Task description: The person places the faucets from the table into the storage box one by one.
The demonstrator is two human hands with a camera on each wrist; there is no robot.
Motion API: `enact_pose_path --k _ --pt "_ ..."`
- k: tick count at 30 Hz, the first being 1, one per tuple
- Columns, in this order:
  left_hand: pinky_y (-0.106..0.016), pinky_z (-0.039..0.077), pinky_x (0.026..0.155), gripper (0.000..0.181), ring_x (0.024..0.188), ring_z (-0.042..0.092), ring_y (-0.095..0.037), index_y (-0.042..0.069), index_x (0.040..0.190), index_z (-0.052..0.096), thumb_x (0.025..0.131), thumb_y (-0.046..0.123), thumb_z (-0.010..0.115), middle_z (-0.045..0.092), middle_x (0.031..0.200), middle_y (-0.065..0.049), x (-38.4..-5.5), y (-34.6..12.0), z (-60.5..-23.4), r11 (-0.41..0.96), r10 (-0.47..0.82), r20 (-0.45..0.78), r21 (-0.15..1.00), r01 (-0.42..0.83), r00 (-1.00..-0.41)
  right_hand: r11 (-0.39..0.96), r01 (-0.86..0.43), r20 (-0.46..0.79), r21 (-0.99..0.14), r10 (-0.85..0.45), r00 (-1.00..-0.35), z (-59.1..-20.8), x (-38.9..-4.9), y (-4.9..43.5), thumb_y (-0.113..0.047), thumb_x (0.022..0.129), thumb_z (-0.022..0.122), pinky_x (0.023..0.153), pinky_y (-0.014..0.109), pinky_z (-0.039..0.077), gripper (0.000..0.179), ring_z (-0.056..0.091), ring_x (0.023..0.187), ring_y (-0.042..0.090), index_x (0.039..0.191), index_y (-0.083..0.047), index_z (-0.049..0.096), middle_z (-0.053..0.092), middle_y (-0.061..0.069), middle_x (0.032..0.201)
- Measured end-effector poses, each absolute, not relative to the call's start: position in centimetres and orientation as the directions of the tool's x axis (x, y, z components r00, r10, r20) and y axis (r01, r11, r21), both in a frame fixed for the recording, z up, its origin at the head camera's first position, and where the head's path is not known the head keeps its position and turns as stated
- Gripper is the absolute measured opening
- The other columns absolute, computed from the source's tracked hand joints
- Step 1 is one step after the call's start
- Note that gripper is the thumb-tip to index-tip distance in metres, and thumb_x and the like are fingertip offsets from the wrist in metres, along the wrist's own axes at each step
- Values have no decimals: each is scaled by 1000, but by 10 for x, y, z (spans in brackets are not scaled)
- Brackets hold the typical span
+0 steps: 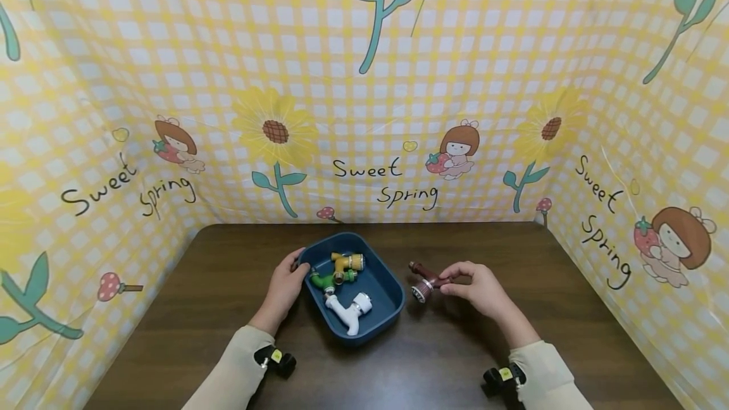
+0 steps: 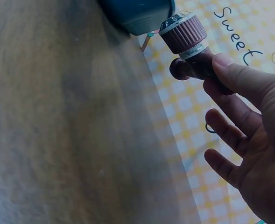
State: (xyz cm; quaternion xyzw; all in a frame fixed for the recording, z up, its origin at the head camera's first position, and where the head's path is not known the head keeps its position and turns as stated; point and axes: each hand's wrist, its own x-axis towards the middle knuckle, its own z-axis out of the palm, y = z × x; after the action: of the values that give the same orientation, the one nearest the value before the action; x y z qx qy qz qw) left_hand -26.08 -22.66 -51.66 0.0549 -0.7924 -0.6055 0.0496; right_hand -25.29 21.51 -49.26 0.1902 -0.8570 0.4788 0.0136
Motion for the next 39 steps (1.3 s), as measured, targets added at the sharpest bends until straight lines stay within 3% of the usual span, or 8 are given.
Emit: enact_pose_path --k 4,13,23,39 --pt "-44 41 109 47 130 54 -28 10 151 48 106 22 52 55 148 -17 -261 -227 -517 260 -145 13 965 -25 -989 455 -337 212 -825 -303 -929 -487 -253 216 -28 80 88 96 60 45 22 63 103 24 98 -24 77 72 -4 98" --pt "-43 42 107 47 128 55 -27 11 151 48 106 23 52 56 148 -16 -260 -227 -518 271 -152 5 962 -37 -988 477 -345 226 -808 -289 -930 -474 -255 216 -27 80 88 91 51 47 21 62 102 23 98 -24 77 71 -3 98" --pt "-45 39 111 47 132 52 -28 10 151 48 106 21 52 54 149 -17 -261 -227 -517 255 -147 5 966 -33 -989 474 -363 233 -802 -312 -921 -455 -254 209 -25 82 87 96 57 46 20 62 105 23 99 -23 76 70 -2 101" --pt "-45 40 110 46 131 53 -28 10 150 50 105 21 52 55 148 -17 -261 -226 -517 248 -152 6 968 -32 -988 506 -418 255 -755 -360 -897 -435 -260 191 -29 83 86 97 48 45 20 60 105 21 100 -23 77 69 -1 101"
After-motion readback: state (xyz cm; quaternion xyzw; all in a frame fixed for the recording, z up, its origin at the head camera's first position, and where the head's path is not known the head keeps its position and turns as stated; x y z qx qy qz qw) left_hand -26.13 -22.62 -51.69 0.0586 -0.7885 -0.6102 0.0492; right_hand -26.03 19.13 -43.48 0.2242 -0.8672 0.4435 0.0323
